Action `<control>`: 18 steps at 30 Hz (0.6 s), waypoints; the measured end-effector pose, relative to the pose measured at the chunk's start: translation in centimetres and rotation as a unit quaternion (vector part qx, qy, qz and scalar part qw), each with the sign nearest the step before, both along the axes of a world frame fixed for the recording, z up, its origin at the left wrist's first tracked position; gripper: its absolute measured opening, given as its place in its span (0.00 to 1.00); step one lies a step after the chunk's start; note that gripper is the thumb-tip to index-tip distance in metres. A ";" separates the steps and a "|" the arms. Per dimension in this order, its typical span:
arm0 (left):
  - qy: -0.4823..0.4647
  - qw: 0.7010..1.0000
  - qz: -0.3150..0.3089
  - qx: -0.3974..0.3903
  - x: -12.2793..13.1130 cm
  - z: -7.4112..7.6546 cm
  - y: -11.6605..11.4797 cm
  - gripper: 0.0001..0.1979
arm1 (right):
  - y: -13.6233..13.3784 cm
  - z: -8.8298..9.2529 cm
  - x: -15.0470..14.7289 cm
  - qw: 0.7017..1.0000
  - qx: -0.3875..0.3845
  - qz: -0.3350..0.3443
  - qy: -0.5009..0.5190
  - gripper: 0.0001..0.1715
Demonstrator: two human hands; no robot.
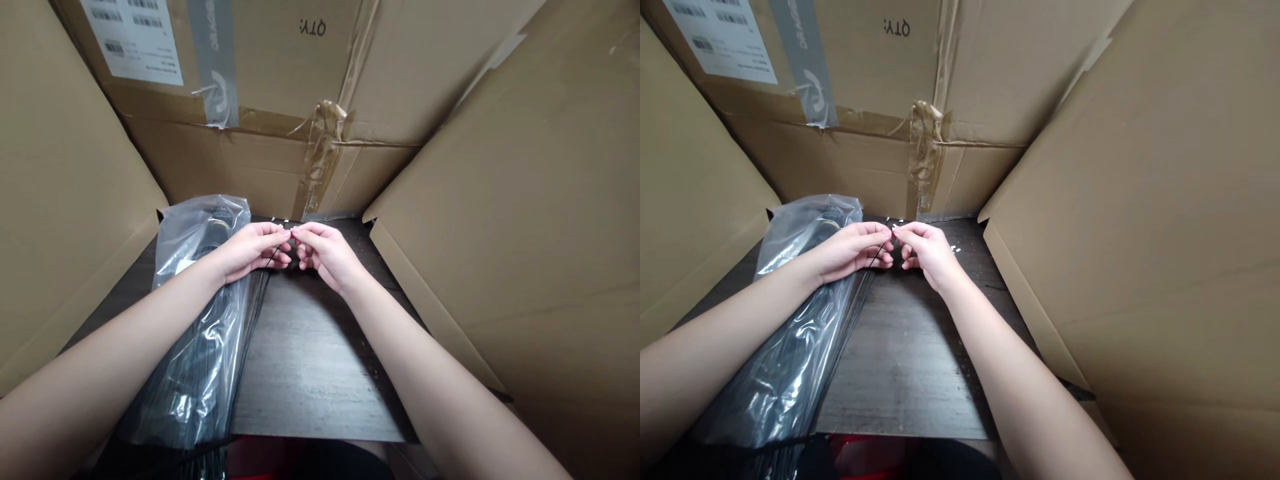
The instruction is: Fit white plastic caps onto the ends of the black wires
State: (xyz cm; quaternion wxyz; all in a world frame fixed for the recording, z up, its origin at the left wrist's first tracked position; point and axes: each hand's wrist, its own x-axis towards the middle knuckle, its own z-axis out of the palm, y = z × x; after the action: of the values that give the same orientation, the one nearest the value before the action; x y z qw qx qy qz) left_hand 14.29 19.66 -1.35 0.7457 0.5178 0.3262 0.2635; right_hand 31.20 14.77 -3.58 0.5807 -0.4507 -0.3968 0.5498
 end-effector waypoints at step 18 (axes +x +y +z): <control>0.071 0.982 0.032 0.174 0.4 -0.3 0.0 0.16 | -0.2 0.6 0.1 0.999 -0.011 -0.028 -0.014 0.18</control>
State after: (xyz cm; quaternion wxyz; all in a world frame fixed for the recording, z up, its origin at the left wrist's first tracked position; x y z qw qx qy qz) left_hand 14.72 19.64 -1.60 0.6099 0.6465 0.3442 0.3026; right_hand 31.26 14.59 -3.00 0.5856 -0.4757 -0.3860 0.5309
